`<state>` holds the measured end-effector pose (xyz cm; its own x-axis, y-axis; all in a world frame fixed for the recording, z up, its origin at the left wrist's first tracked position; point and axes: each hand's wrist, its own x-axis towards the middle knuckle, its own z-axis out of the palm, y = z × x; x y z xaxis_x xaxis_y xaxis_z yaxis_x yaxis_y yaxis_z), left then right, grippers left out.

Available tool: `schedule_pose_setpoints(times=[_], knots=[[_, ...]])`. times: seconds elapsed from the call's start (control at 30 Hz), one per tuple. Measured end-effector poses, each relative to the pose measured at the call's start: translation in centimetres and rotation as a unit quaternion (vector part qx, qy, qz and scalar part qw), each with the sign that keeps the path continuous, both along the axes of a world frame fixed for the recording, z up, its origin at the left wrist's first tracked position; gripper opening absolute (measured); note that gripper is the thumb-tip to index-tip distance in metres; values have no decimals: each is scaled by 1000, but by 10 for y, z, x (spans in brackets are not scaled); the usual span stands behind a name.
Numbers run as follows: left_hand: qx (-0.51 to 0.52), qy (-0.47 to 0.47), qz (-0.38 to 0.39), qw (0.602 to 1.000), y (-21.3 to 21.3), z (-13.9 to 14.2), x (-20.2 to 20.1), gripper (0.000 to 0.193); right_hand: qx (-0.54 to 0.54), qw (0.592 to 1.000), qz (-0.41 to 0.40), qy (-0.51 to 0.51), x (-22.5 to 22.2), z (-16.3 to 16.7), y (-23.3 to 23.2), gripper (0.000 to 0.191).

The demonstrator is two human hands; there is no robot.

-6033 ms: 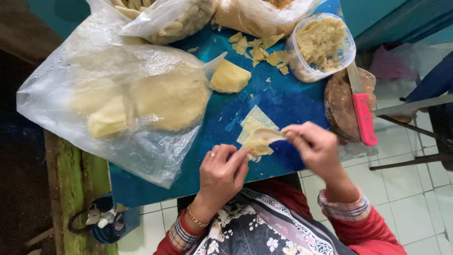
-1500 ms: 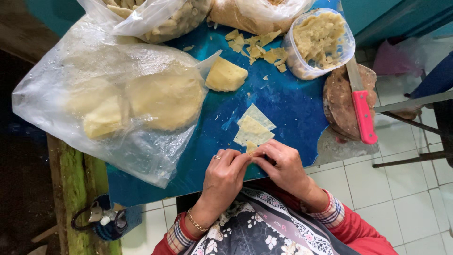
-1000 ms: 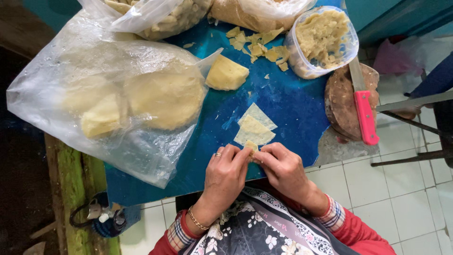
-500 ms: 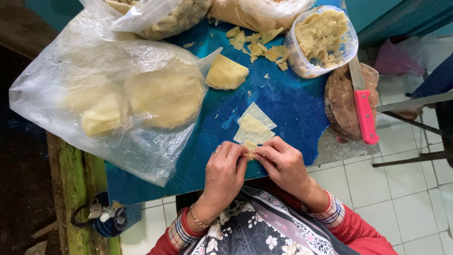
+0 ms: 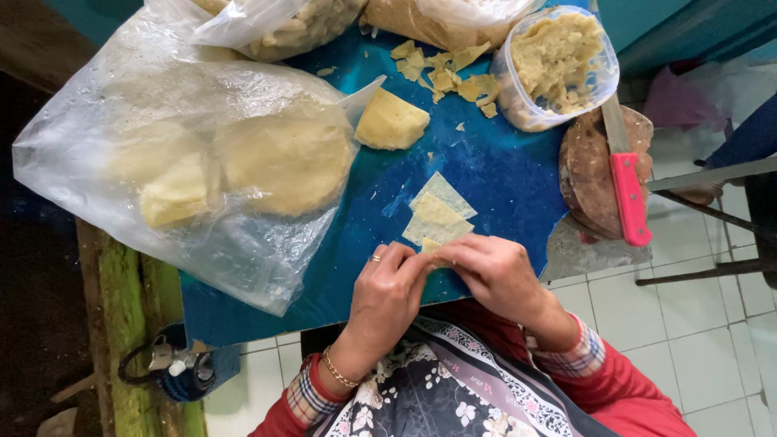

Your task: The person pinches off pieces of dough and presses and stretches each piece by hand into a thin square wrapper on a plastic-covered table, stacking the finished wrappers. Near the end, the person spoons filling from a container onto a wrapper.

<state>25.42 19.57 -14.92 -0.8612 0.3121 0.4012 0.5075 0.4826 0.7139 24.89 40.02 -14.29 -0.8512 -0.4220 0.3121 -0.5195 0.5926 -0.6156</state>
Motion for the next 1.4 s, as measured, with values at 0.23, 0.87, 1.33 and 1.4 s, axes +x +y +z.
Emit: schedule_pose_setpoints(times=[0.23, 0.87, 1.33, 1.4], knots=[[7, -28, 7, 1000, 1, -1, -6, 5, 82, 992, -21, 92, 12, 4, -7, 23], [-104, 44, 30, 993, 3, -5, 4, 7, 62, 992, -96, 54, 18, -2, -17, 15], [-66, -6, -3, 998, -3, -1, 4, 8, 35, 993, -81, 80, 23, -16, -13, 22], [-6, 16, -16, 1000, -7, -2, 3, 15, 39, 992, -77, 93, 22, -18, -12, 25]])
